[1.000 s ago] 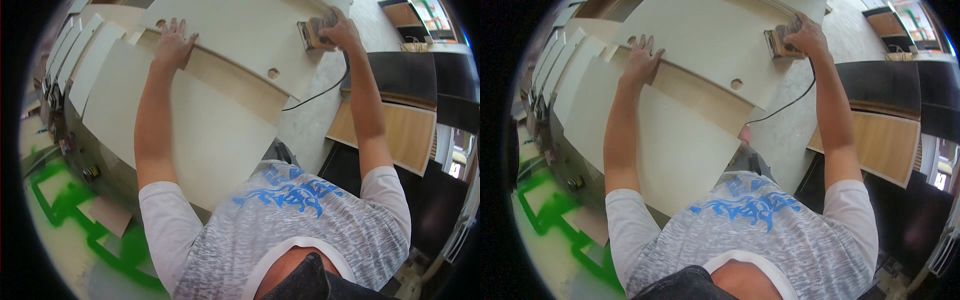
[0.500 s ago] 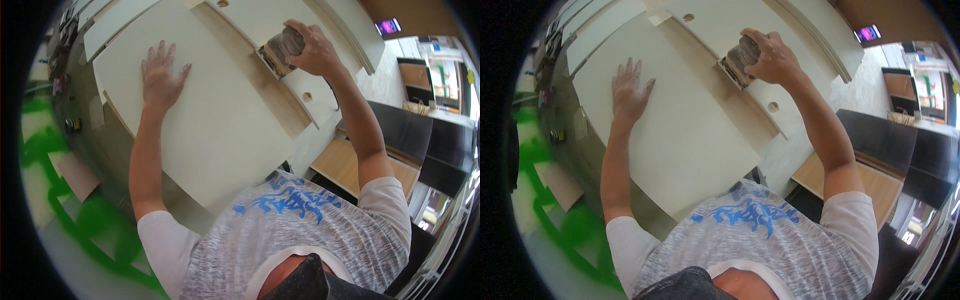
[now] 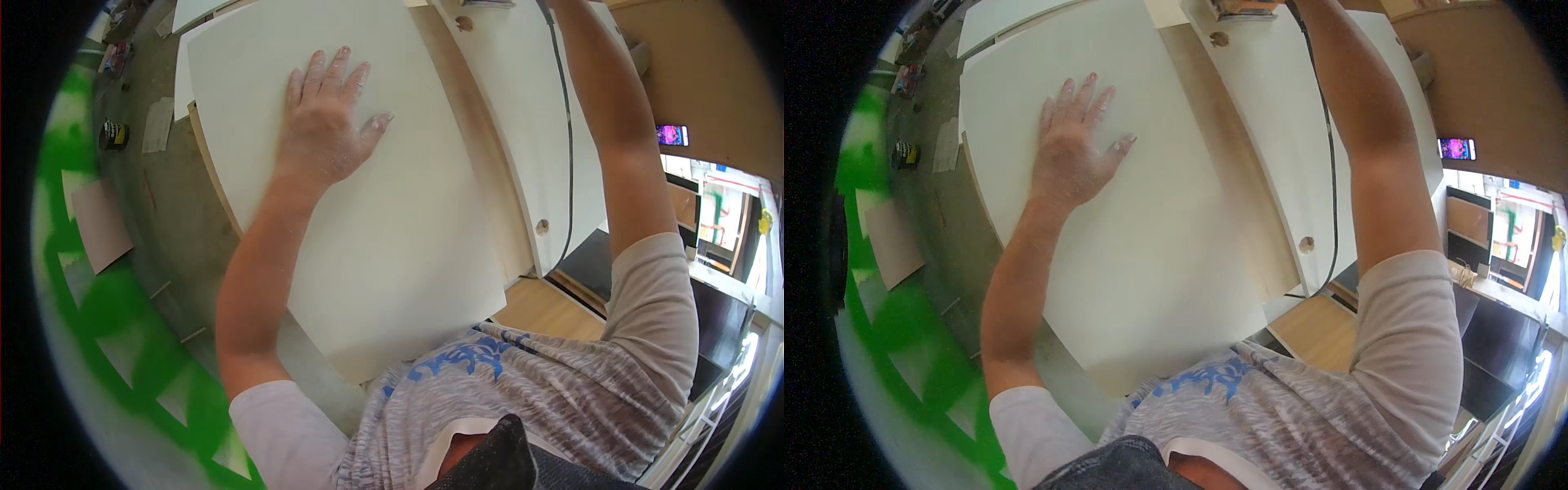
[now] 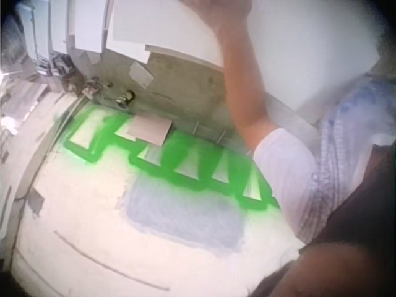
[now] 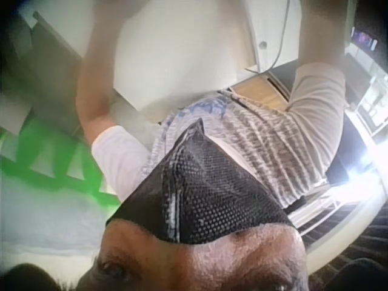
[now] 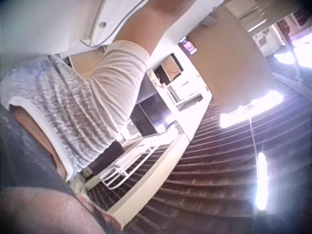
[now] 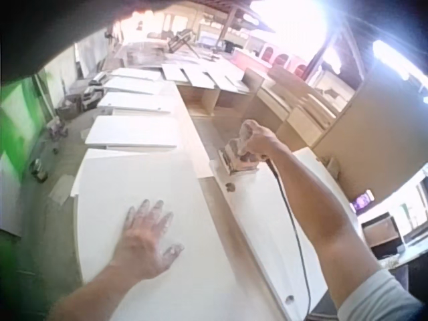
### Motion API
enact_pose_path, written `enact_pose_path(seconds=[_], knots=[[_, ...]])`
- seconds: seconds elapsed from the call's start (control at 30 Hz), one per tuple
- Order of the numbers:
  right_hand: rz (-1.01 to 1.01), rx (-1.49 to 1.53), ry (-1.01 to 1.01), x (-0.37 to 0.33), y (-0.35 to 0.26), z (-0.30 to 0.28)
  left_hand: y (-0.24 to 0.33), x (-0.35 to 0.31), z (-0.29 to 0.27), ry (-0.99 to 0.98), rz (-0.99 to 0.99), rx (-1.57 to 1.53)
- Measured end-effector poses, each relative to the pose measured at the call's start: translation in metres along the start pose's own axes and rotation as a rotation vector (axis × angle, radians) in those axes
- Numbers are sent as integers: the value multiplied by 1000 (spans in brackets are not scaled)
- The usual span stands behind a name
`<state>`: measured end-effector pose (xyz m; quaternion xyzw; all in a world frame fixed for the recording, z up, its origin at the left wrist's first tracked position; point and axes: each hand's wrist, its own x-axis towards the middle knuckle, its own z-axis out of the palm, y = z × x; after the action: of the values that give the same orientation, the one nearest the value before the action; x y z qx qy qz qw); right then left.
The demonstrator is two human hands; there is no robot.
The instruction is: Sanding the surface of wooden cabinet doors using an orbital power sander.
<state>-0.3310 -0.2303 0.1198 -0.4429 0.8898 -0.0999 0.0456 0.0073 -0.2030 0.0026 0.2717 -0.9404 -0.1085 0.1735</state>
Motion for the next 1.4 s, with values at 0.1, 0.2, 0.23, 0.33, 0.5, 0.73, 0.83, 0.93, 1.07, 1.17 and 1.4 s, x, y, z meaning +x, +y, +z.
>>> enact_pose_path(seconds=[0.1, 0.2, 0.23, 0.33, 0.5, 0.73, 0.83, 0.93, 1.07, 1.17, 1.4], knots=[[-56, 32, -110, -30, -40, -3, -1, -5, -4, -8, 0, 17], [-1, 17, -136, -7, -27, -3, 5, 0, -4, -7, 36, 15], [27, 21, -106, 7, -19, 6, 3, -3, -2, 3, 34, 10], [100, -89, -36, 38, 7, 8, 2, -2, 0, 4, 26, 3], [-122, -42, 8, -6, 1, 7, -4, -4, 2, -23, 17, 23], [-172, 31, -103, -129, 8, -18, -3, 5, 10, 41, 51, 40], [-236, -67, 24, -192, 57, 3, -2, 3, 11, 50, 63, 69], [-189, -10, 80, -269, 89, 6, -4, 2, 14, 57, 55, 87], [-2, -16, 26, -365, 99, -8, -8, 0, 13, 42, 40, 105], [136, -39, 42, -389, 131, -11, -11, 1, 13, 35, 37, 122], [397, -207, 116, -330, 228, -36, -14, 13, 19, 32, 68, 135]])
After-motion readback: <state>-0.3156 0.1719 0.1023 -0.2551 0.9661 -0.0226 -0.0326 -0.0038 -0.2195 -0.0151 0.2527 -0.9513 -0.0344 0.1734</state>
